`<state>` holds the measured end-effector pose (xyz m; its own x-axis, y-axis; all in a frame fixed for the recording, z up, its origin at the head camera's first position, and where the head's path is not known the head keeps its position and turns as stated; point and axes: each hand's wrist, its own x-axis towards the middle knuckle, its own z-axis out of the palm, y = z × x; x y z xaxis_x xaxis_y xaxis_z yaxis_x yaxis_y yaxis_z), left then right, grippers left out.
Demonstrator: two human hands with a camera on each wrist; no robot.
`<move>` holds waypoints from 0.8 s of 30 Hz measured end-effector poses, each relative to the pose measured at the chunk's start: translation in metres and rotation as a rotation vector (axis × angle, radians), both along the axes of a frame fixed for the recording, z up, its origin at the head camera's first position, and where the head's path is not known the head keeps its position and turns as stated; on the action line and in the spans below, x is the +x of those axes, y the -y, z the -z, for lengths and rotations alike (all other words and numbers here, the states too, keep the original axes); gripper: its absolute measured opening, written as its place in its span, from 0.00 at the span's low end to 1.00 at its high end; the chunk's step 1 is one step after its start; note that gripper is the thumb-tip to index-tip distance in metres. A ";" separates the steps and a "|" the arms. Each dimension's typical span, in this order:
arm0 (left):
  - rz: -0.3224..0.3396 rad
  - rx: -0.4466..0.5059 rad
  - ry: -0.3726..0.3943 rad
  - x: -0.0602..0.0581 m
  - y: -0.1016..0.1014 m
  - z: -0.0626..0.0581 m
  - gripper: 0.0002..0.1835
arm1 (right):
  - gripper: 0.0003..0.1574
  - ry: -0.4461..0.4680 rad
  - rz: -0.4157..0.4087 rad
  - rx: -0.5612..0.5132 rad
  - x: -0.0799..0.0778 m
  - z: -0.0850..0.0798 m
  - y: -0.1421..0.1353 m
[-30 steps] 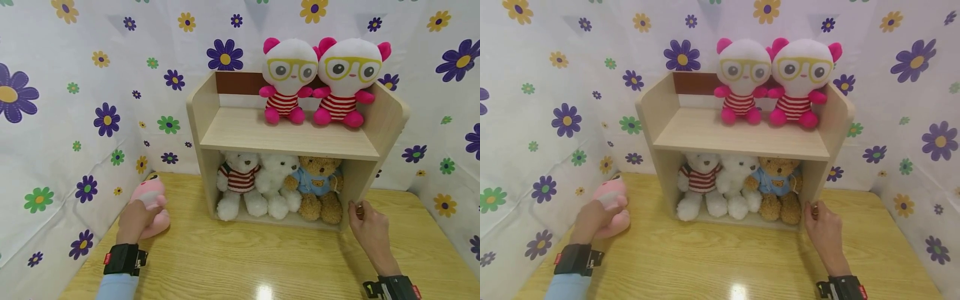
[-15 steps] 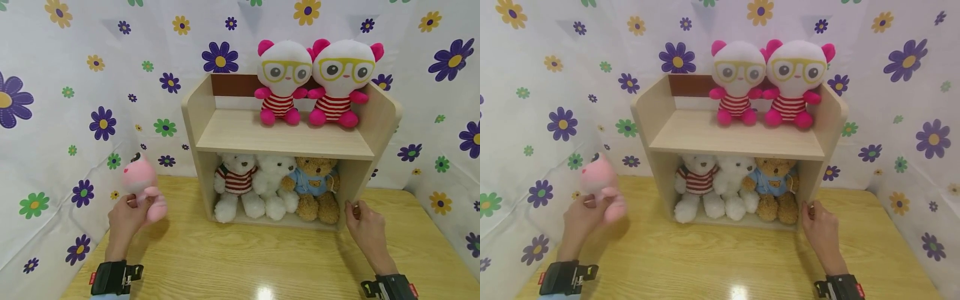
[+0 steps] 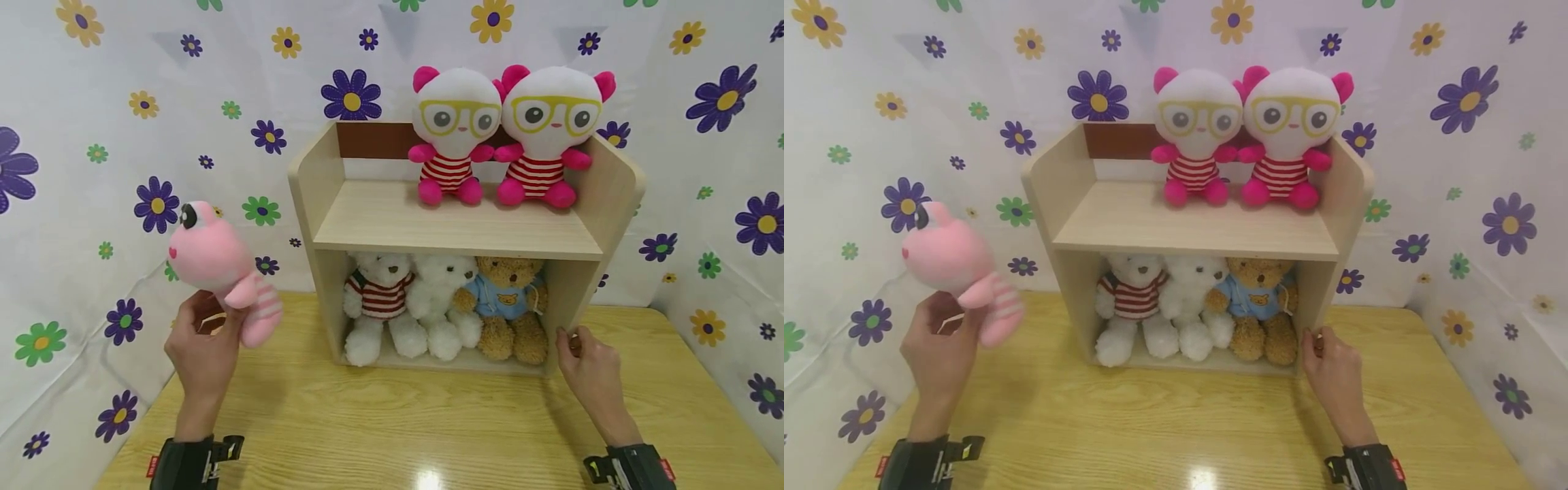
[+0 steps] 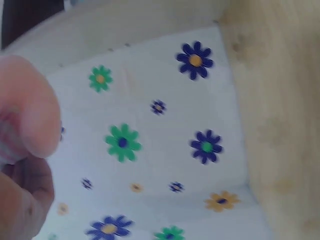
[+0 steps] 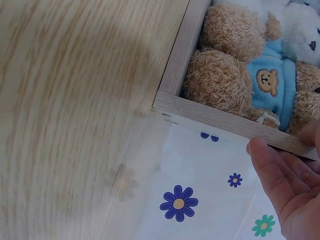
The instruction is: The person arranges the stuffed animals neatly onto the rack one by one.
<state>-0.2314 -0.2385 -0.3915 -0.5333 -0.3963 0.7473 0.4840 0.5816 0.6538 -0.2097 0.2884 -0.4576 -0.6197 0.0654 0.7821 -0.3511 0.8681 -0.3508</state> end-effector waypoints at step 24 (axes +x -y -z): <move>0.320 -0.139 -0.402 -0.009 -0.117 -0.077 0.09 | 0.06 -0.010 0.008 0.004 -0.001 0.003 0.000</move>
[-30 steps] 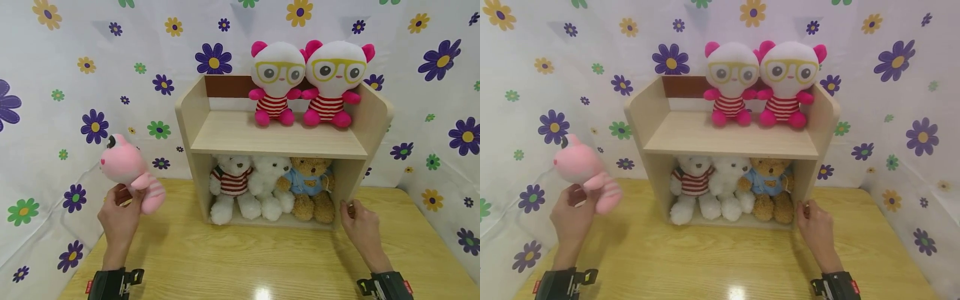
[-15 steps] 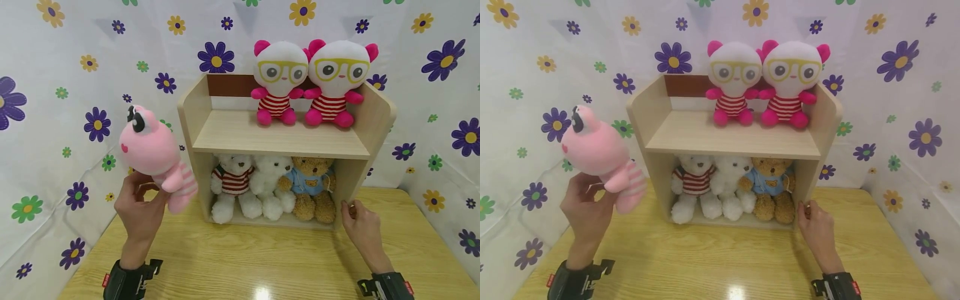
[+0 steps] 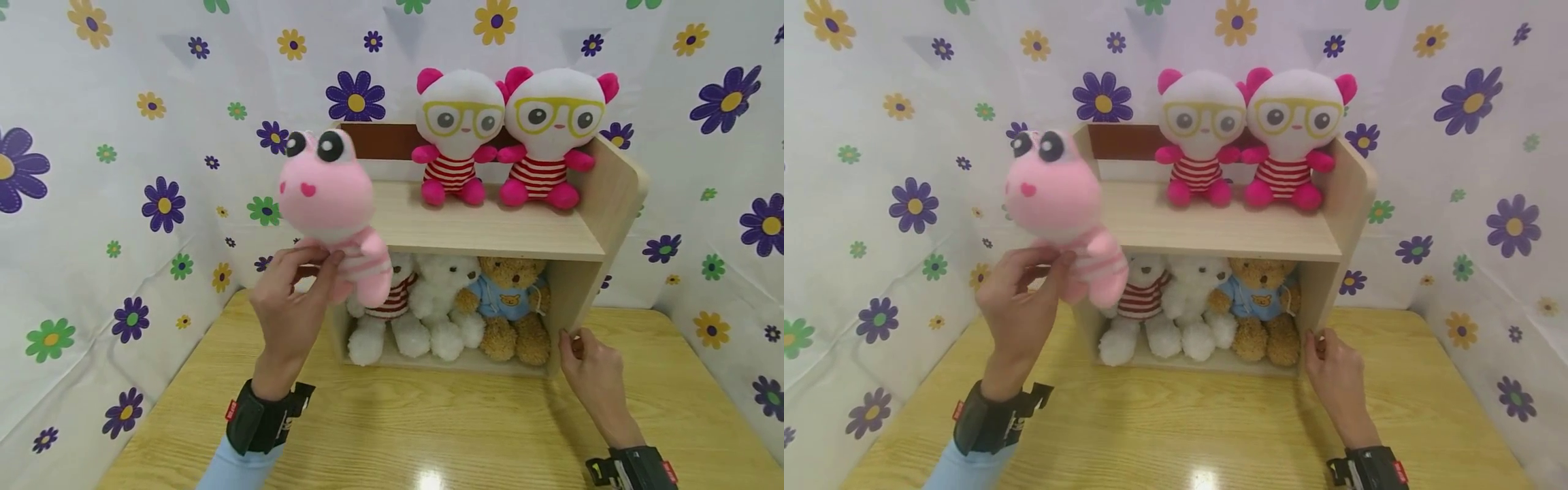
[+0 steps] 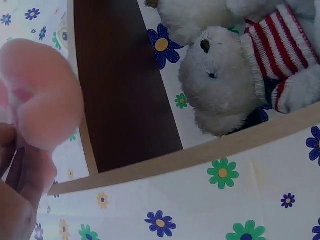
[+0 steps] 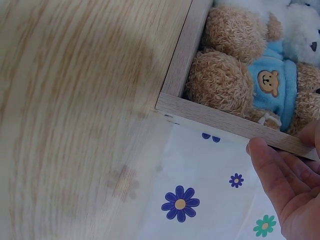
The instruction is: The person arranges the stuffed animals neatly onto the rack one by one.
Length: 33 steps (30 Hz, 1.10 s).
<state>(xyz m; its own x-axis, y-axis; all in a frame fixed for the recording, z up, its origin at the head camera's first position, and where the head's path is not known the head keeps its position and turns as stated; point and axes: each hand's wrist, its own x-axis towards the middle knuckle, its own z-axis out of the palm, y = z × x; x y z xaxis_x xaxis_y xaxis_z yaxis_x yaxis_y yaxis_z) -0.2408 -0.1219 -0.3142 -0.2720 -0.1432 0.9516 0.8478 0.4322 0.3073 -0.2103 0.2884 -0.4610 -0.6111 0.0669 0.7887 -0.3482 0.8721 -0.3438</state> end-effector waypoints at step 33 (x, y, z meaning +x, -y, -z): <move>-0.379 -0.320 0.070 -0.074 -0.045 -0.054 0.07 | 0.05 0.032 -0.007 -0.010 0.000 0.001 -0.001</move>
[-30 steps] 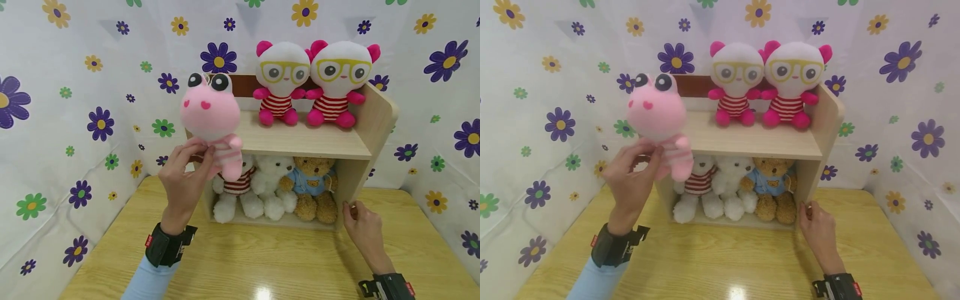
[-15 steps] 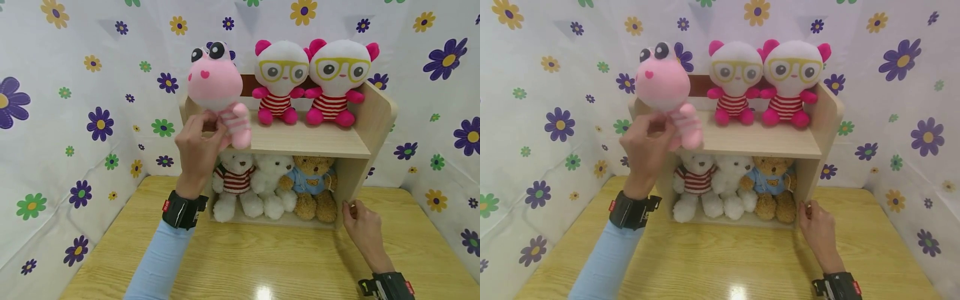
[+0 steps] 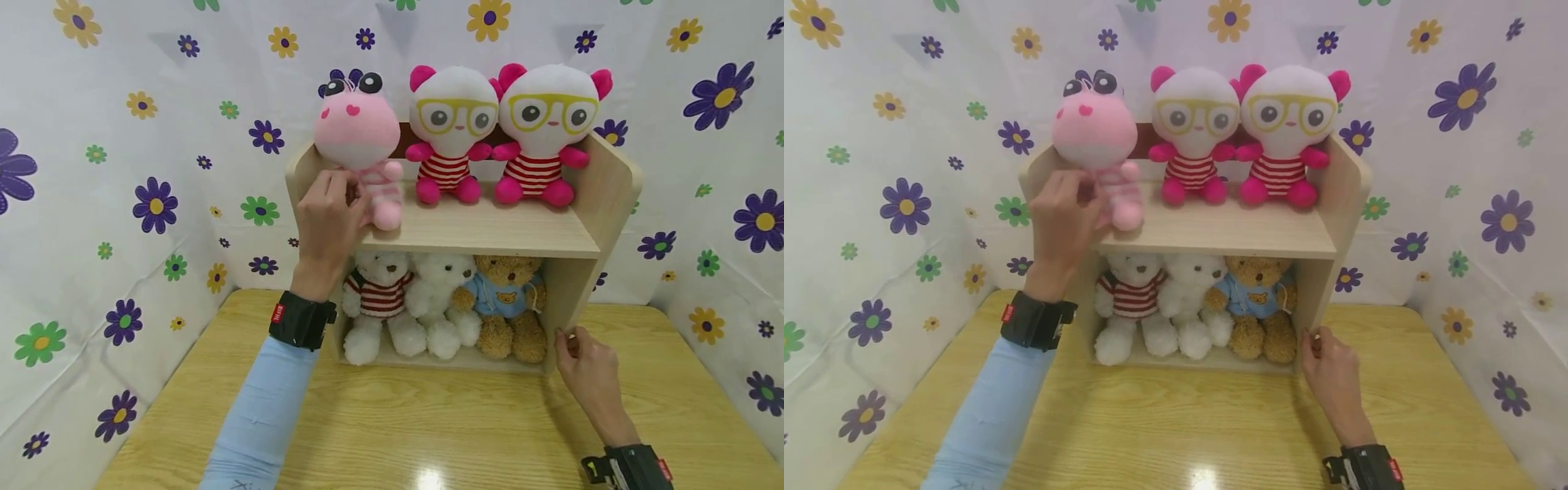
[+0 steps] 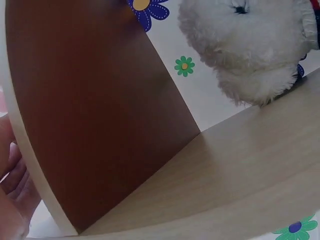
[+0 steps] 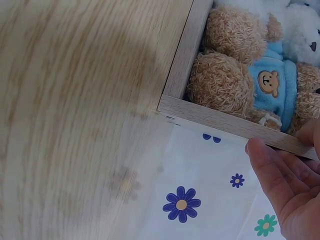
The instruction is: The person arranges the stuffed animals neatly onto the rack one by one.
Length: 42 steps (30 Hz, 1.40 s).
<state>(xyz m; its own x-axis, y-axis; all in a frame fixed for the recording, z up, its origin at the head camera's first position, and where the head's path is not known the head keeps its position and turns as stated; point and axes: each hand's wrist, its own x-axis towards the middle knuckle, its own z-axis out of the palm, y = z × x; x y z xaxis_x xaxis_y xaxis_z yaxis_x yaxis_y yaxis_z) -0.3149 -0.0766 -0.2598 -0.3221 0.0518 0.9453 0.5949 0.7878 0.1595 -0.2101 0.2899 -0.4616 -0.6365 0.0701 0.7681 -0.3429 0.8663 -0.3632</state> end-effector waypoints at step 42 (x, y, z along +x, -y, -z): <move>0.027 -0.028 0.408 0.014 -0.010 -0.020 0.08 | 0.05 -0.004 -0.016 -0.013 0.002 0.001 0.001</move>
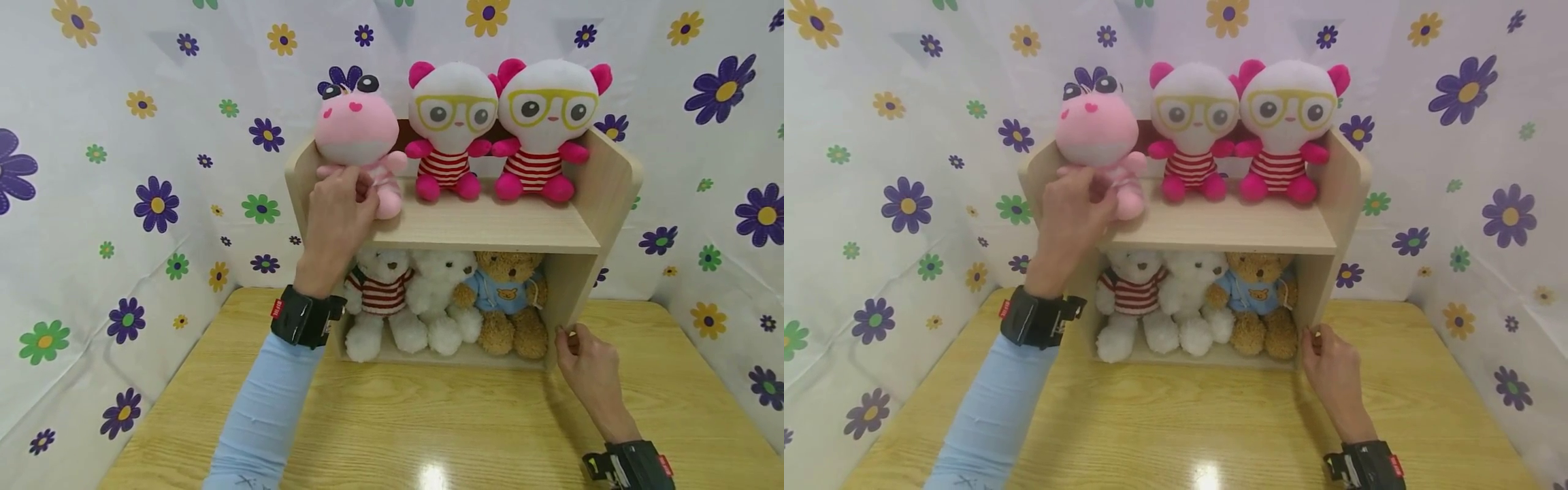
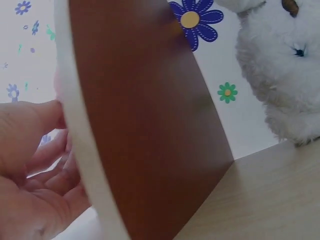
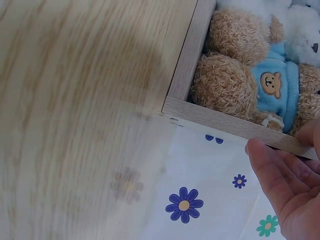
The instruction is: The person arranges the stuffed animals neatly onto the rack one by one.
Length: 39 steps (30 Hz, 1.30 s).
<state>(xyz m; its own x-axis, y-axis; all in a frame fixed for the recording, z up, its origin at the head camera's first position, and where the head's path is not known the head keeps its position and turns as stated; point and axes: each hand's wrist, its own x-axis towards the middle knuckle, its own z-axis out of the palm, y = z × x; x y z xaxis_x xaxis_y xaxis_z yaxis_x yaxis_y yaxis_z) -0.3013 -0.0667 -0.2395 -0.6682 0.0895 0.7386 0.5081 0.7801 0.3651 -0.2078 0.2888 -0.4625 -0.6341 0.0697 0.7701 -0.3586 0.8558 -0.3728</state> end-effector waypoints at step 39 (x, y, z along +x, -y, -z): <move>0.063 -0.309 0.388 -0.023 -0.006 0.000 0.42 | 0.05 0.029 0.013 -0.003 0.002 0.001 0.002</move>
